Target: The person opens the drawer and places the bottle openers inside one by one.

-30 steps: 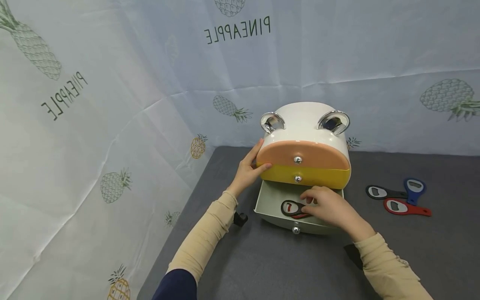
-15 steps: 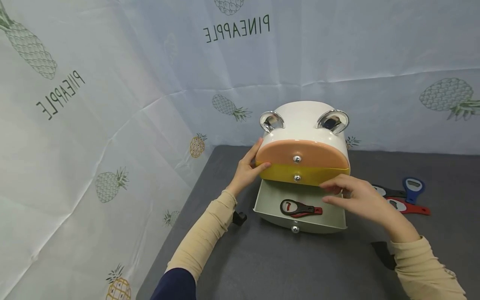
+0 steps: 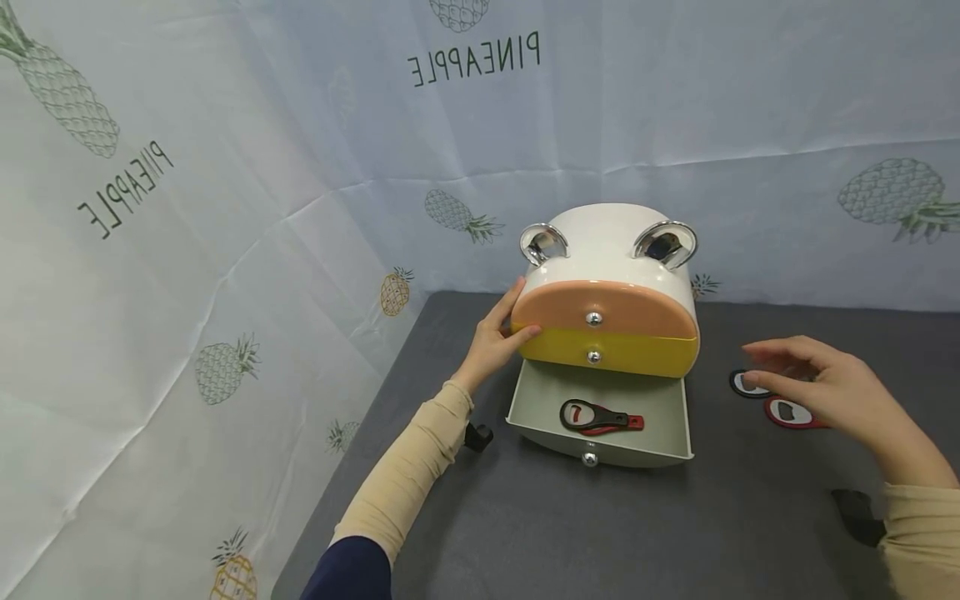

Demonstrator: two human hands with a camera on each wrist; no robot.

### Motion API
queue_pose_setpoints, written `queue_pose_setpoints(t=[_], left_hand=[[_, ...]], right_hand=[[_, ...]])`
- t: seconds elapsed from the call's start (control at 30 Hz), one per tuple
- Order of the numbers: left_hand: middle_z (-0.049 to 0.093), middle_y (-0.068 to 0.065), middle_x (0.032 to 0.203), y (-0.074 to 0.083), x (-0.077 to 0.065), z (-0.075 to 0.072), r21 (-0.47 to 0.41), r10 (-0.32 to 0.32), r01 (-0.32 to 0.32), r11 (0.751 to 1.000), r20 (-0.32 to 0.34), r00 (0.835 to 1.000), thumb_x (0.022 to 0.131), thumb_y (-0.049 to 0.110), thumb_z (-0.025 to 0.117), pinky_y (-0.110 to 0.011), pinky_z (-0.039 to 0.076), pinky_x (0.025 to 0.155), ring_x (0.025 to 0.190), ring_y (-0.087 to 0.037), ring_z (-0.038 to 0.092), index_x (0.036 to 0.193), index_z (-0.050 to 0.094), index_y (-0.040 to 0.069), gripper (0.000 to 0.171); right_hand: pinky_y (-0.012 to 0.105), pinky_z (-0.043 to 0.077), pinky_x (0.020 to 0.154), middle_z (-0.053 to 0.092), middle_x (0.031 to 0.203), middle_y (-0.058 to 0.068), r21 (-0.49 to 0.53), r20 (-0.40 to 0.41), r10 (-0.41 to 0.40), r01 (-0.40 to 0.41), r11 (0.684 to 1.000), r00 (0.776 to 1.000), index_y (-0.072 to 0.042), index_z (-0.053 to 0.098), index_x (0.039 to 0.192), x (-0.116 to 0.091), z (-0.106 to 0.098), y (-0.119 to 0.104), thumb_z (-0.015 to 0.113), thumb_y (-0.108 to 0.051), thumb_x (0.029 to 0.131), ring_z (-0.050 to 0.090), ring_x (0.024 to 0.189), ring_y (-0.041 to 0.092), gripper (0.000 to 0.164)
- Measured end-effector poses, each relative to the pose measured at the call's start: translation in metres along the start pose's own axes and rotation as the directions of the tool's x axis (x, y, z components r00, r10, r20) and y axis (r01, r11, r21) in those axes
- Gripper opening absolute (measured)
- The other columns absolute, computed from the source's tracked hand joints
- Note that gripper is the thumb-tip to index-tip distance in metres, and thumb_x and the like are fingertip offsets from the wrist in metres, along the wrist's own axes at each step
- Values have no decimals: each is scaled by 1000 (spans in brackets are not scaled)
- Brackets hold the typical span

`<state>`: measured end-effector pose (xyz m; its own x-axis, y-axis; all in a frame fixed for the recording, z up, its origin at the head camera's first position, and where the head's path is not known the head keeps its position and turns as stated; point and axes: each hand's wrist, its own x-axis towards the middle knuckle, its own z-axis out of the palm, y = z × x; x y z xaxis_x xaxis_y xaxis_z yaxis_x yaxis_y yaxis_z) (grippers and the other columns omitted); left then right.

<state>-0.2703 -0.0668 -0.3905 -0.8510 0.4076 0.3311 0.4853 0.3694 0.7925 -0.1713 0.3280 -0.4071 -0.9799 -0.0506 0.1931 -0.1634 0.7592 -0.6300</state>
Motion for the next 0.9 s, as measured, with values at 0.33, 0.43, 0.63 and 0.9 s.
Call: queue_pose_setpoints(t=[0.33, 0.43, 0.63, 0.9], left_hand=[[19, 17, 155, -34, 8, 10, -18, -4, 3, 1000, -43, 999, 87, 22, 65, -32, 50, 95, 140, -13, 31, 148, 22, 37, 76], [18, 23, 153, -38, 8, 10, -10, -5, 5, 1000, -48, 999, 87, 25, 66, -28, 50, 95, 140, -9, 31, 146, 21, 42, 77], [17, 23, 153, -38, 7, 10, -14, 8, -8, 1000, -48, 999, 87, 28, 65, -27, 51, 92, 140, -9, 31, 146, 21, 44, 75], [18, 19, 155, -38, 8, 11, -16, 18, -19, 1000, -43, 999, 88, 28, 64, -28, 51, 93, 140, -9, 30, 147, 22, 41, 74]], right_hand=[[26, 39, 63, 28, 99, -39, -10, -36, 72, -73, 997, 997, -30, 51, 117, -6, 3, 54, 62, -27, 91, 28, 78, -20, 28], [32, 40, 66, 46, 115, -12, -18, -2, 108, -108, 994, 994, -18, 51, 126, -4, 8, 81, 60, -28, 92, 38, 89, -6, 37], [39, 45, 61, 43, 128, 13, -21, -20, 176, -177, 984, 984, -22, 39, 142, 7, 31, 177, 60, -38, 90, 43, 82, -9, 58], [56, 41, 72, 31, 125, 45, -43, -7, 273, -273, 961, 962, 13, 25, 141, 0, 35, 181, 52, -30, 96, 42, 94, 50, 68]])
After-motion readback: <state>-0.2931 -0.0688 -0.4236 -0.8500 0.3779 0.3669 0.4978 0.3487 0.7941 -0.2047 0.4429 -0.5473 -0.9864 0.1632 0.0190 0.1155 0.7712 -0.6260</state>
